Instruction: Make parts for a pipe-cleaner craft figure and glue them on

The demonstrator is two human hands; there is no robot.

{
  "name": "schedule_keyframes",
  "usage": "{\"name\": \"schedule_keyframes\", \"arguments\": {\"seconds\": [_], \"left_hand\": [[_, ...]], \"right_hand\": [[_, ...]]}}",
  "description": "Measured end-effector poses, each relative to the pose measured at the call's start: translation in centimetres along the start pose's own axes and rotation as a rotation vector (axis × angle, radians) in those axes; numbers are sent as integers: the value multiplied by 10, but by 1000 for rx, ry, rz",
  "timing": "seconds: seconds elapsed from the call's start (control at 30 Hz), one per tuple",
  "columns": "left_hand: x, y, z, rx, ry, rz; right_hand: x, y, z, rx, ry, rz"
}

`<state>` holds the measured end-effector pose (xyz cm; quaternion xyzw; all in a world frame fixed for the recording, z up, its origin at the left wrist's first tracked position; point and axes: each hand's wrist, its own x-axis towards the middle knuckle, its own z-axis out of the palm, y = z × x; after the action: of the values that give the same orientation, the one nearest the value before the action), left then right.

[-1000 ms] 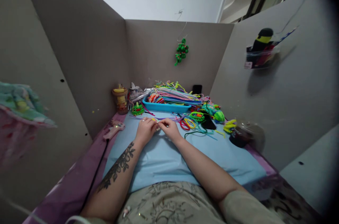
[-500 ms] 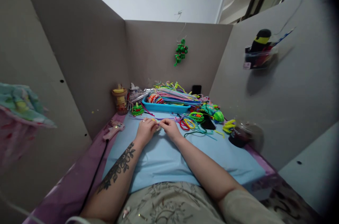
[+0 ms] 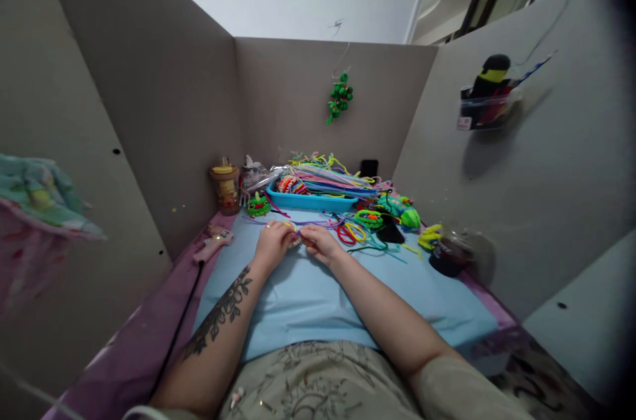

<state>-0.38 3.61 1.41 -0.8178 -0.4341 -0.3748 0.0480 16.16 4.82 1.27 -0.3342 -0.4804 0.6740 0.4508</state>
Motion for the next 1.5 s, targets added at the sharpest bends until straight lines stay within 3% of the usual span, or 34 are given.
{"name": "schedule_keyframes", "arguments": {"seconds": [0.1,0.2,0.27,0.37,0.57,1.0,1.27,1.5], "left_hand": [[0,-1,0,15,-1,-3],[0,-1,0,15,-4,-10],[0,-1,0,8,-10,-14],[-1,-1,1,-3,-21,-9],[-1,-2,1,-7,-27,-12],[0,3,-2,-12,-19,-17],[0,6,-2,64,-44,2],[-1,6,-2,63,-14,9]], "right_hand": [[0,0,-2,-188,126,-176],[-2,-1,-4,-522,253,-527],[-4,-2,-6,-736,242,-715],[-5,0,-8,-924,155,-836],[-4,2,-9,-1027,150,-824],[-4,3,-6,-987,170,-802],[-6,6,-2,-966,303,-799],[-7,4,0,-887,272,-691]]}}
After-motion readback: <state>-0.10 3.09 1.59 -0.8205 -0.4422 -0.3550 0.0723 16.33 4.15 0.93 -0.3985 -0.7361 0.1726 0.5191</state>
